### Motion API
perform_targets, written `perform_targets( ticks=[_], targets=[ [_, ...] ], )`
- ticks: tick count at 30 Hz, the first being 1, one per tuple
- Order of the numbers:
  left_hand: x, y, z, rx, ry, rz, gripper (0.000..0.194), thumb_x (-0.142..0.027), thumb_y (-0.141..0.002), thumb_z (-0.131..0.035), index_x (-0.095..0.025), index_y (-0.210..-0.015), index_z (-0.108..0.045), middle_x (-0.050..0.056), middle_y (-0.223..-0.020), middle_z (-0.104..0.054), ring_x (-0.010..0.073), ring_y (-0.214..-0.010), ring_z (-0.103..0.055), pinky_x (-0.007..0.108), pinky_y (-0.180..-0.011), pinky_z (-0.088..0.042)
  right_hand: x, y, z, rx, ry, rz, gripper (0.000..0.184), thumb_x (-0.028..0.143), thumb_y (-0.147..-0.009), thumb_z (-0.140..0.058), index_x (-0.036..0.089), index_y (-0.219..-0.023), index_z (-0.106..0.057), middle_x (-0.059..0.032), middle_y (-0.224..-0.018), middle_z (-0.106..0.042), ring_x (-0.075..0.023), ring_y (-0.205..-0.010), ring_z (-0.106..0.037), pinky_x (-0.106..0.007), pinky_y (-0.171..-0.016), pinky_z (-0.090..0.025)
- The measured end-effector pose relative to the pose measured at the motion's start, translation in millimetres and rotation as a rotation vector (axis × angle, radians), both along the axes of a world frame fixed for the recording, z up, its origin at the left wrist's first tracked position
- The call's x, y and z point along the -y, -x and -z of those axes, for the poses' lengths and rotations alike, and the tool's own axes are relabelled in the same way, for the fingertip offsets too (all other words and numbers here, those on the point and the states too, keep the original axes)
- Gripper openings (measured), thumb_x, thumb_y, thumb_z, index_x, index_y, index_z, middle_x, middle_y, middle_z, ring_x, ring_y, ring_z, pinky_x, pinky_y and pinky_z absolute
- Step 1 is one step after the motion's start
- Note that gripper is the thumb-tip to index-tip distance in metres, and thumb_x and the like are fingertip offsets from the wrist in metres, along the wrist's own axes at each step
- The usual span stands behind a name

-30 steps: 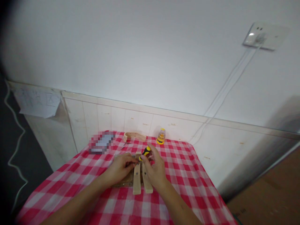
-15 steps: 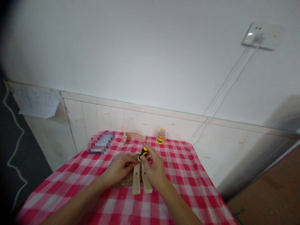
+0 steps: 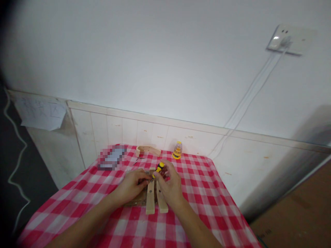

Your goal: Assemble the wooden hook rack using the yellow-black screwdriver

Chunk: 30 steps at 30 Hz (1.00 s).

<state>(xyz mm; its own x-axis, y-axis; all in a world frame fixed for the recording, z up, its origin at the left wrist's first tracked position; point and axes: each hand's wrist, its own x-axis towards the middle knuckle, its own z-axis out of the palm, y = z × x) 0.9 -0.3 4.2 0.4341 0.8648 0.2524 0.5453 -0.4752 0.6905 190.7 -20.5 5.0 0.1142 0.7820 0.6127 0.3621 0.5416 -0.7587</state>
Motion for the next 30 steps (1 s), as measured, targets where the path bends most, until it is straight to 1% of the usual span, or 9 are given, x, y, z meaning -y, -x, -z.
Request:
perform_targets(
  ticks=[2,6,10,14,16,20,25,30],
  targets=[
    [0,0,0.4,0.003,0.003,0.000,0.022,-0.018,-0.089,-0.061,-0.025,-0.092,-0.082,0.002,-0.085,-0.071,0.0176,-0.078,-0.063,0.027,-0.070,-0.041,1,0,0.3,0.007,0.010,0.002,0.044,0.029,-0.087,-0.075,0.027,-0.130,-0.066,-0.0033,-0.097,-0.075,-0.0186,-0.079,-0.071,-0.031,-0.070,-0.059],
    [-1,0,1.8,0.009,-0.011,-0.007,0.022,-0.019,-0.088,-0.062,-0.025,-0.093,-0.082,0.003,-0.086,-0.072,0.0181,-0.079,-0.064,0.028,-0.072,-0.041,5,0,-4.2,0.058,0.010,-0.031,0.039,0.030,-0.090,-0.072,0.028,-0.128,-0.069,-0.0048,-0.102,-0.077,-0.0184,-0.076,-0.072,-0.032,-0.070,-0.062],
    [0,0,1.2,-0.005,-0.002,-0.011,0.023,-0.021,-0.090,-0.061,-0.026,-0.095,-0.083,0.003,-0.089,-0.073,0.0191,-0.082,-0.065,0.029,-0.075,-0.042,8,-1,-8.2,0.088,-0.032,-0.069,0.038,0.026,-0.091,-0.068,0.027,-0.129,-0.068,-0.0048,-0.103,-0.078,-0.0176,-0.075,-0.074,-0.031,-0.071,-0.063],
    [1,0,-0.8,-0.019,0.002,-0.023,0.025,-0.022,-0.090,-0.061,-0.027,-0.100,-0.082,0.004,-0.091,-0.074,0.0189,-0.081,-0.066,0.029,-0.077,-0.045,10,-4,-9.5,0.066,-0.086,-0.034,0.037,0.025,-0.091,-0.068,0.027,-0.128,-0.067,-0.0051,-0.104,-0.076,-0.0178,-0.079,-0.074,-0.030,-0.073,-0.062],
    [1,0,-2.0,-0.036,0.005,-0.026,0.026,-0.021,-0.089,-0.060,-0.027,-0.101,-0.082,0.004,-0.092,-0.075,0.0191,-0.081,-0.066,0.030,-0.078,-0.046,12,-5,-10.7,0.077,-0.099,-0.049,0.037,0.025,-0.092,-0.068,0.027,-0.129,-0.066,-0.0050,-0.103,-0.075,-0.0181,-0.079,-0.074,-0.031,-0.074,-0.062],
    [1,1,-3.6,-0.044,0.015,-0.018,0.026,-0.020,-0.089,-0.060,-0.026,-0.101,-0.082,0.004,-0.094,-0.075,0.0198,-0.085,-0.067,0.030,-0.081,-0.048,16,-4,-12.9,0.097,-0.090,-0.093,0.036,0.024,-0.092,-0.067,0.027,-0.129,-0.066,-0.0054,-0.101,-0.074,-0.0194,-0.081,-0.074,-0.032,-0.075,-0.062],
    [0,1,-3.1,-0.057,0.017,-0.018,0.027,-0.019,-0.088,-0.060,-0.026,-0.102,-0.082,0.004,-0.095,-0.076,0.0202,-0.088,-0.068,0.031,-0.085,-0.049,19,-2,-12.0,0.094,-0.079,-0.104,0.037,0.025,-0.092,-0.067,0.026,-0.129,-0.066,-0.0061,-0.101,-0.074,-0.0206,-0.082,-0.074,-0.033,-0.075,-0.062],
    [-1,0,-0.9,-0.044,0.003,-0.020,0.028,-0.020,-0.088,-0.060,-0.027,-0.103,-0.082,0.004,-0.093,-0.075,0.0200,-0.085,-0.067,0.031,-0.081,-0.048,18,-3,-11.6,0.107,-0.095,-0.130,0.038,0.022,-0.092,-0.067,0.027,-0.130,-0.066,-0.0070,-0.107,-0.077,-0.0217,-0.086,-0.076,-0.033,-0.077,-0.063]
  ],
)
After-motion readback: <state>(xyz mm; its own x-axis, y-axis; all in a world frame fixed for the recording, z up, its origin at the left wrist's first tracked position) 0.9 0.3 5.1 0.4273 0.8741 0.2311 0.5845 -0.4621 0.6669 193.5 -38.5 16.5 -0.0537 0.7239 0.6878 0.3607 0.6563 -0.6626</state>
